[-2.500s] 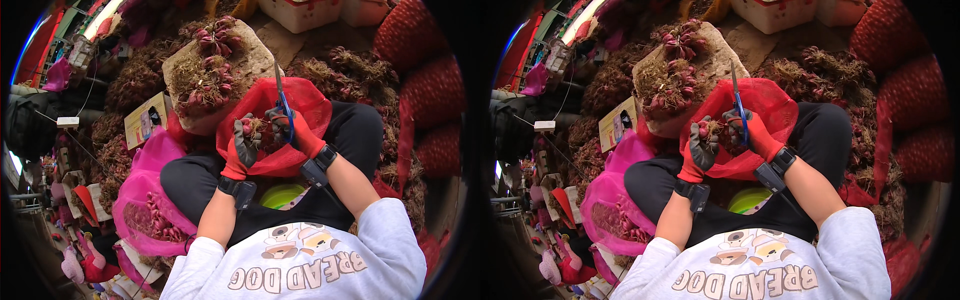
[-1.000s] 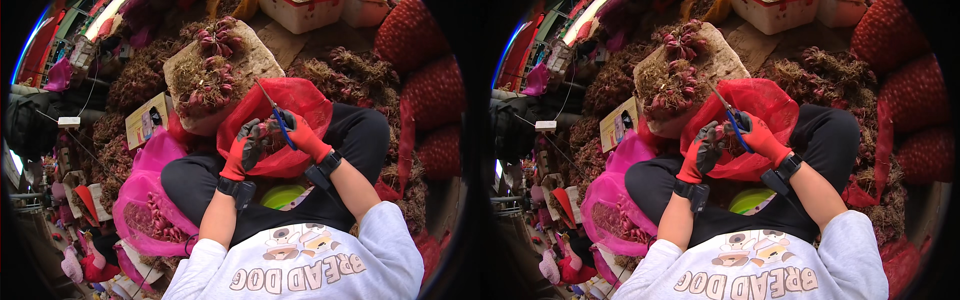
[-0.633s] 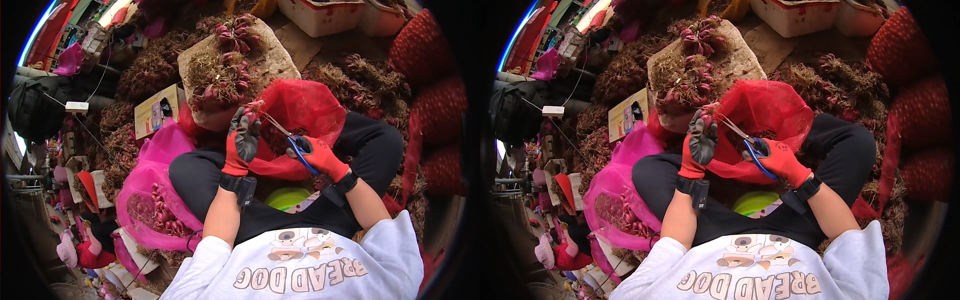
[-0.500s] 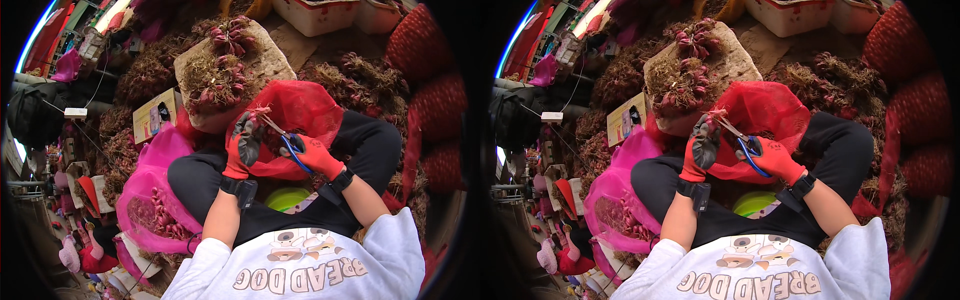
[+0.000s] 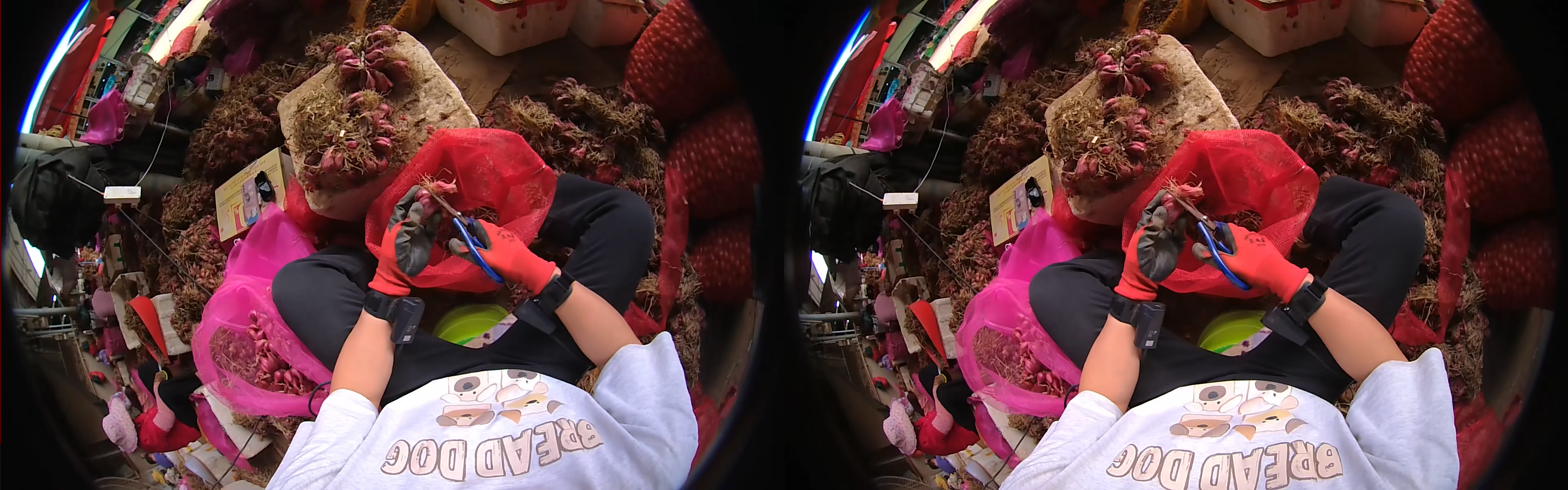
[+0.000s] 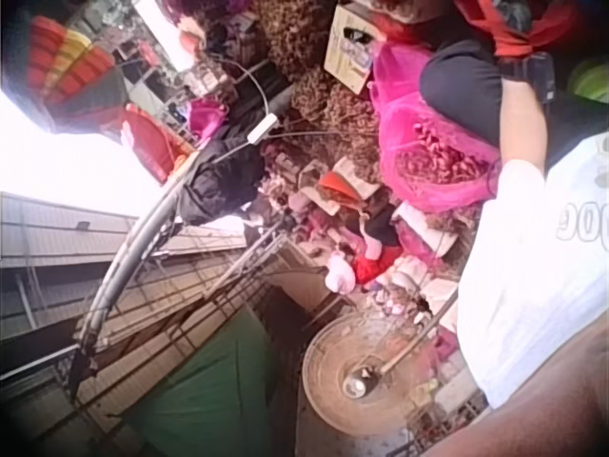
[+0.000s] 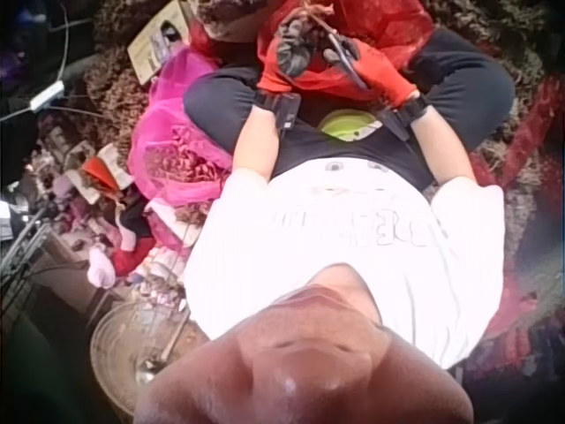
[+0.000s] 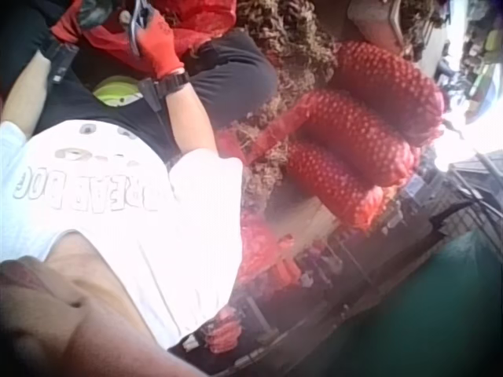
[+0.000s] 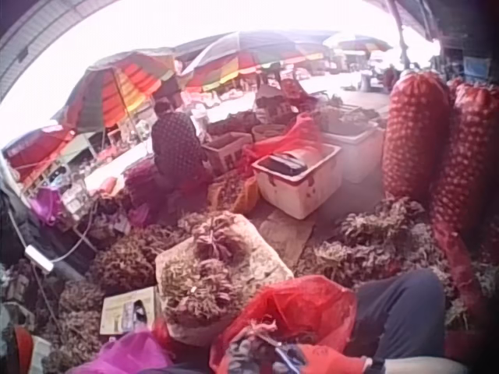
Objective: Trim roots and stems of shallots using scissors and sort them into mesh bags.
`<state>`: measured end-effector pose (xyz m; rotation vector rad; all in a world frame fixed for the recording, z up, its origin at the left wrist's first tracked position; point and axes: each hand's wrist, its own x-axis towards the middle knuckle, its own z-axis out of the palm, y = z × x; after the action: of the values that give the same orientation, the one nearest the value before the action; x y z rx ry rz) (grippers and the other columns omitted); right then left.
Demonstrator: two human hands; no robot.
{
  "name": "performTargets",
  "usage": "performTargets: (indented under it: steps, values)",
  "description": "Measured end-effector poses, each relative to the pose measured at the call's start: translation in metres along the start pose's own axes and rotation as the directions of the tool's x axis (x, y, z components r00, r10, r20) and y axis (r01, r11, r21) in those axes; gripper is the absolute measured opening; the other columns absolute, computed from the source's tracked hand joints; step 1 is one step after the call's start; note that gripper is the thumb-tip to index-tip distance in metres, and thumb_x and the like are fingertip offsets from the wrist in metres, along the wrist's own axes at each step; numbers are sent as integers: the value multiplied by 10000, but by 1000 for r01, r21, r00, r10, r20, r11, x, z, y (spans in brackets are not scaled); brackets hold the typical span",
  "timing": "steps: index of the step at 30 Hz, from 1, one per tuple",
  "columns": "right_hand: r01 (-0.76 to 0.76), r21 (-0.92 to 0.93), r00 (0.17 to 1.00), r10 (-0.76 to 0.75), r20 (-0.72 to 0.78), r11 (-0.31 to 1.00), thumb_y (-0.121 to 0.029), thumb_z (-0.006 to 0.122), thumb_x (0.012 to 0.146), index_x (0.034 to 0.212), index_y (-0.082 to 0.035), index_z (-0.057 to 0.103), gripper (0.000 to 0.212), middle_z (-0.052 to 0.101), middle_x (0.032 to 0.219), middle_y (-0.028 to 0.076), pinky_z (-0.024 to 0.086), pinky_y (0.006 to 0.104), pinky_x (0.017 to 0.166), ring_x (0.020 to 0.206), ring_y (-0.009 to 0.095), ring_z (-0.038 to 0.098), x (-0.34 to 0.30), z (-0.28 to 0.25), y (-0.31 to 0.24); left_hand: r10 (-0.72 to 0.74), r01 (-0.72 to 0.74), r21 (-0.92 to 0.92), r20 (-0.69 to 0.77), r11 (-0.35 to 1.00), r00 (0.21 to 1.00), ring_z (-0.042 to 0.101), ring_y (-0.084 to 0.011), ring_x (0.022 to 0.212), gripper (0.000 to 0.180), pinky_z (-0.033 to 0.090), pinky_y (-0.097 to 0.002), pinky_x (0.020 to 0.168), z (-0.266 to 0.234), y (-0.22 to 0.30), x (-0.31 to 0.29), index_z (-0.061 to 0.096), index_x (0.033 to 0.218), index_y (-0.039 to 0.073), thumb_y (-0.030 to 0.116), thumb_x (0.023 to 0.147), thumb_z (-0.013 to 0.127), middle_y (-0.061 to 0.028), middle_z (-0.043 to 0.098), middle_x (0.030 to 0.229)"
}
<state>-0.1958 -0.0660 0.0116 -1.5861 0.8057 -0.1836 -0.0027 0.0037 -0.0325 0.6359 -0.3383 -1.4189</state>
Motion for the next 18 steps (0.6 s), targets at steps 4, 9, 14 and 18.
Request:
performTargets:
  steps: [4,9,14,18]
  values:
    - [-19,-163,1000,20,4,986,-611,579,774,1062,-66,555,617,609,978,178,457,405,806,927,333,597,3,4,8,31,-34,70,40,997,999,431,-211,1263,350,429,-308,954,5,-2,-1,406,1308,134,166,964,460,-108,428,1377]
    - [-47,-429,991,-13,-137,902,-614,558,786,1052,-66,564,609,625,886,199,473,411,772,882,334,615,-2,9,11,59,-59,108,6,992,998,507,-182,1164,316,429,-359,951,16,-3,-5,448,1266,114,124,953,486,-69,502,1261]
    - [-107,-455,993,72,-95,884,-538,604,783,979,-52,586,524,637,778,164,470,413,689,740,346,621,8,1,22,46,-15,221,-137,975,990,546,-153,1079,346,459,-354,908,6,-1,-1,445,1272,115,81,934,511,-35,528,1186]
    - [-155,-307,987,134,-86,939,-552,596,785,954,-38,597,541,646,828,174,469,417,693,770,352,624,2,-5,18,140,-96,229,-182,969,973,569,-128,1003,391,457,-318,902,3,-2,-2,431,1289,122,62,917,537,-9,539,1134]
